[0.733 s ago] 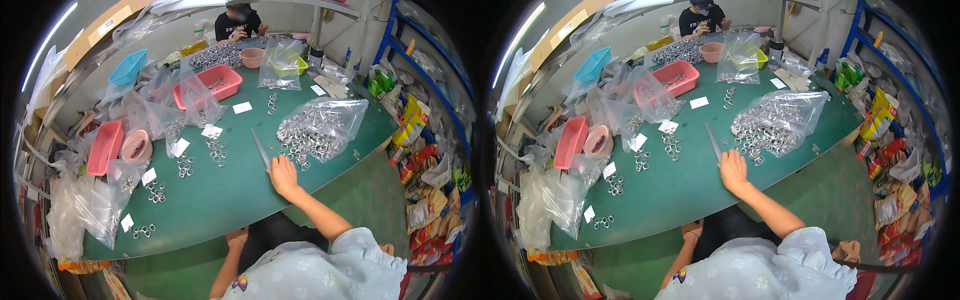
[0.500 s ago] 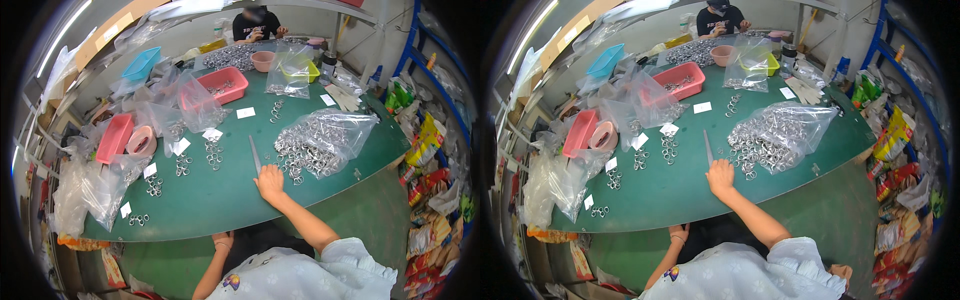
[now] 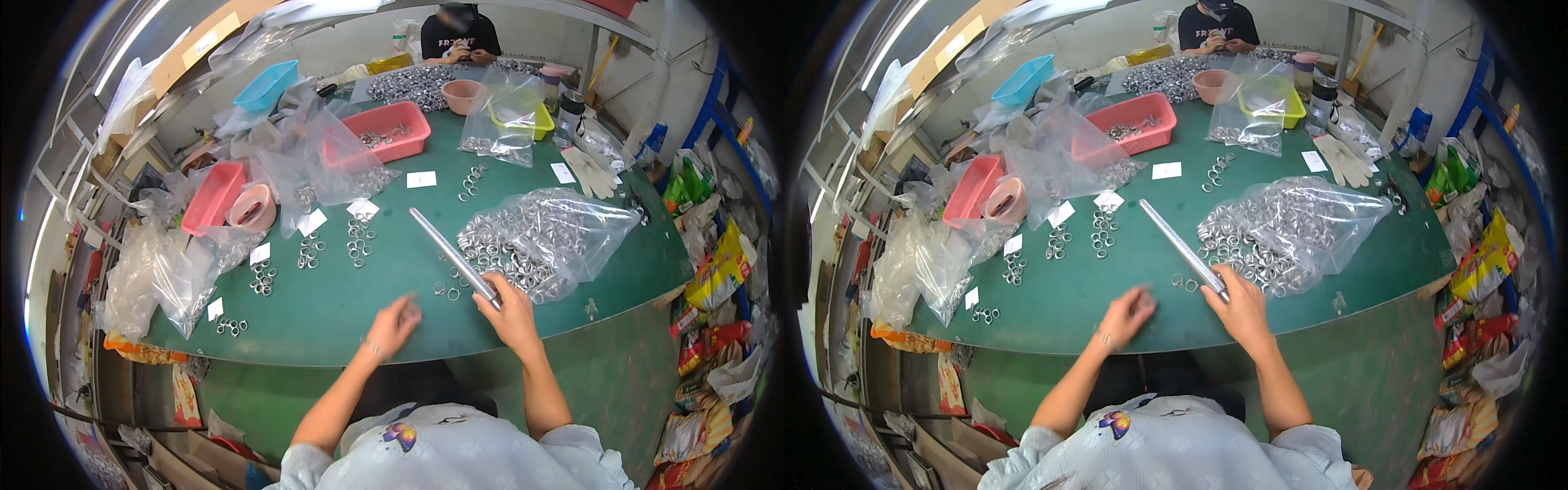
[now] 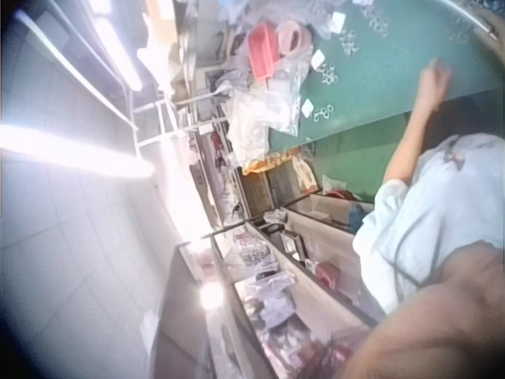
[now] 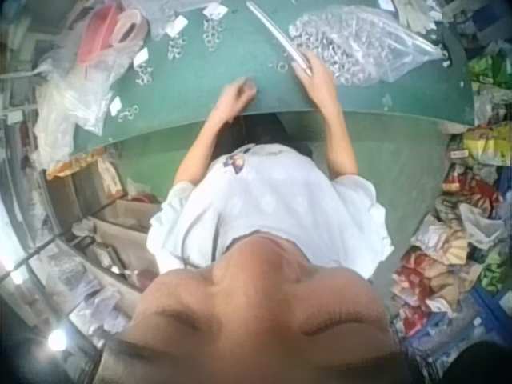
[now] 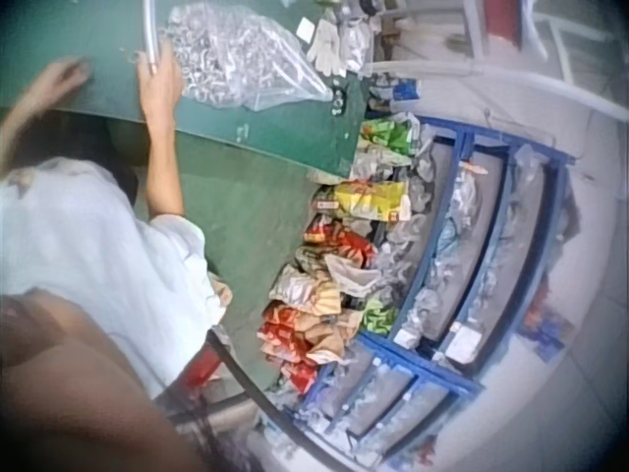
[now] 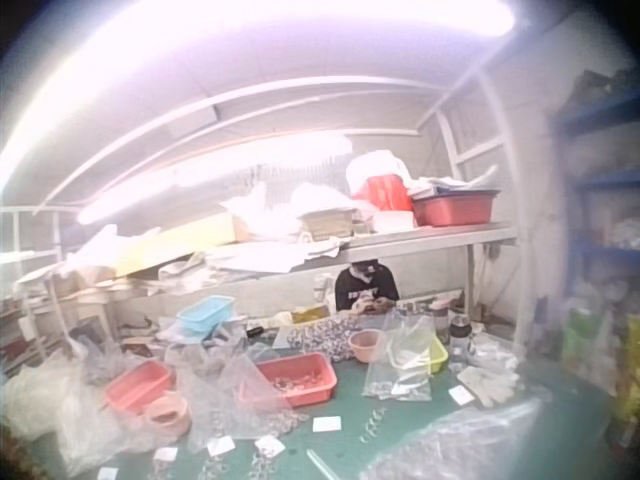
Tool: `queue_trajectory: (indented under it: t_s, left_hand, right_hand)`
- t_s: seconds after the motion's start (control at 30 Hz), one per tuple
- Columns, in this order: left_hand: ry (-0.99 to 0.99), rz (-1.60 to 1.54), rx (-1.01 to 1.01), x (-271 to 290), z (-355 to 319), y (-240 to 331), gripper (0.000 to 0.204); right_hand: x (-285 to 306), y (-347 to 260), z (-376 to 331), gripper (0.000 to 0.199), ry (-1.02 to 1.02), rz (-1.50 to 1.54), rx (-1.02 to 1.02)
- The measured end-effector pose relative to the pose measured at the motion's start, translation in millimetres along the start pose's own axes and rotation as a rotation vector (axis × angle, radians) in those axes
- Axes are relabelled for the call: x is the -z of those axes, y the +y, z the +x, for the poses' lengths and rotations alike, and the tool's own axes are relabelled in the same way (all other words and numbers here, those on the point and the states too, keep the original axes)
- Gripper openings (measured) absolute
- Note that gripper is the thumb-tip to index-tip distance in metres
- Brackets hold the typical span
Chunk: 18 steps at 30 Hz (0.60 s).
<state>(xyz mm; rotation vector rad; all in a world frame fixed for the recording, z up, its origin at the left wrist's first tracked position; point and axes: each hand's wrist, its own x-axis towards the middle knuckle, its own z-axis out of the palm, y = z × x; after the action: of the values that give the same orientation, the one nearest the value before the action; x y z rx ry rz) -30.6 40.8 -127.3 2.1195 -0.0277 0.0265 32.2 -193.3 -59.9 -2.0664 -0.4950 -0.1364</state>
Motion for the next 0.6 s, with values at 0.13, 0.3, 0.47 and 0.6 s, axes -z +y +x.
queue_trajectory:
  t_s: [0.13, 0.3, 0.47, 0.6]
  left_hand:
    - [0.079, 0.203, -0.217, -1.3, 80.5, 0.6, 0.051]
    - [0.026, 0.434, -0.48, -34.1, 139.9, -33.3, 0.039]
    - [0.012, 0.24, -0.388, -35.4, 153.8, -37.8, 0.028]
    - [0.032, -0.192, -0.117, -19.7, 144.6, -32.0, 0.021]
  right_hand:
    - [14.6, -6.8, -22.3, 0.031, -0.025, 0.148, -0.058]
    - [23.6, -15.7, -31.2, 0.033, 0.002, 0.031, -0.041]
    - [24.4, -22.2, -35.7, 0.032, 0.028, -0.028, -0.047]
    - [23.0, -26.2, -35.0, 0.032, 0.024, -0.048, -0.06]
